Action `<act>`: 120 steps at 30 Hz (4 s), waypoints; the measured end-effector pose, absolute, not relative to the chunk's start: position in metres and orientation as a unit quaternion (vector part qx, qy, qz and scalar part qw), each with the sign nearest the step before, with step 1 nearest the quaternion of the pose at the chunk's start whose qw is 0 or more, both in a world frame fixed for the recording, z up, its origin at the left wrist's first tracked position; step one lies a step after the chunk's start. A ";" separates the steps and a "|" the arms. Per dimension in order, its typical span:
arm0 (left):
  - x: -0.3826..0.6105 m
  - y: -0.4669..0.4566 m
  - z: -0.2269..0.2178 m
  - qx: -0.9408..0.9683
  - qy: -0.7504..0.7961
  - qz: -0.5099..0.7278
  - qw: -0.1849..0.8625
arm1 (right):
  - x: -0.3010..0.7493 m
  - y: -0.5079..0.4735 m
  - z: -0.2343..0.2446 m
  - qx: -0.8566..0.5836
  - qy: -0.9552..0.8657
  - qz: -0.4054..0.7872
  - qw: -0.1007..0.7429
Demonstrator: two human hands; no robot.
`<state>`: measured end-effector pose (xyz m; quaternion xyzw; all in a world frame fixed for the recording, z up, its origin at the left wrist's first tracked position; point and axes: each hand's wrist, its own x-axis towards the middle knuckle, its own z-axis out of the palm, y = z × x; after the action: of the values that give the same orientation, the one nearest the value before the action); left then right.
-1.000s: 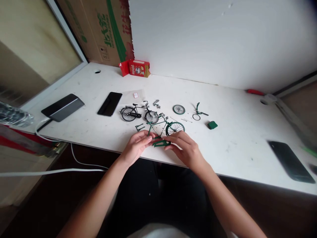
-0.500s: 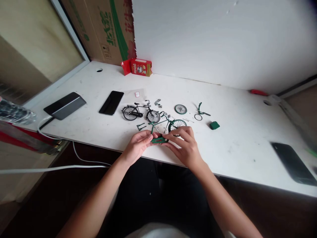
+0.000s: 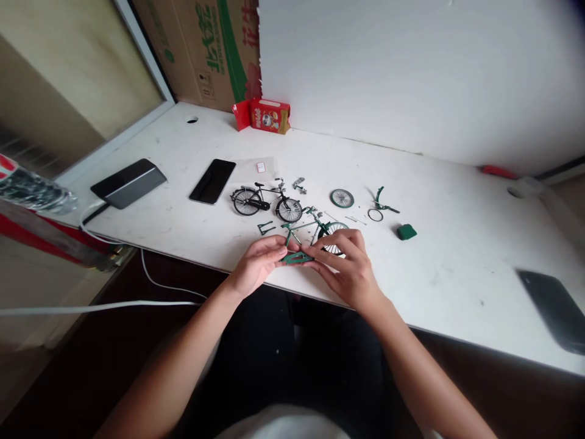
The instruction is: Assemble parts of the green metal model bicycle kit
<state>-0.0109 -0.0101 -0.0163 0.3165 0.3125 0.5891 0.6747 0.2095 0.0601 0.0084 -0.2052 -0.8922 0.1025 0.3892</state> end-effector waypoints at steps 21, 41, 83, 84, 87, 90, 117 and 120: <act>-0.014 -0.011 -0.021 0.365 0.365 0.546 0.660 | 0.210 0.064 0.016 -0.189 -0.887 0.183 0.380; -0.015 -0.010 -0.018 0.358 0.370 0.512 0.688 | 0.217 0.059 0.012 -0.176 -0.870 0.273 0.372; -0.019 -0.011 -0.022 0.399 0.334 0.498 0.694 | 0.212 0.040 0.014 -0.154 -0.859 0.334 0.355; -0.019 -0.011 -0.022 0.401 0.338 0.496 0.692 | 0.212 0.040 0.015 -0.156 -0.860 0.331 0.355; -0.019 -0.011 -0.021 0.398 0.345 0.492 0.693 | 0.215 0.039 0.013 -0.153 -0.872 0.287 0.365; -0.019 -0.012 -0.021 0.392 0.345 0.493 0.696 | 0.222 0.039 0.010 -0.161 -0.865 0.253 0.403; -0.020 -0.011 -0.023 0.394 0.316 0.506 0.699 | 0.215 0.050 0.004 -0.234 -0.884 0.088 0.396; -0.021 -0.011 -0.022 0.396 0.305 0.508 0.702 | 0.215 0.052 0.002 -0.234 -0.856 0.143 0.439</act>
<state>-0.0208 -0.0110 -0.0217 0.3957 0.3046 0.5081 0.7018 0.2151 0.0516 0.0017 -0.2340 -0.8556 0.1429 0.4390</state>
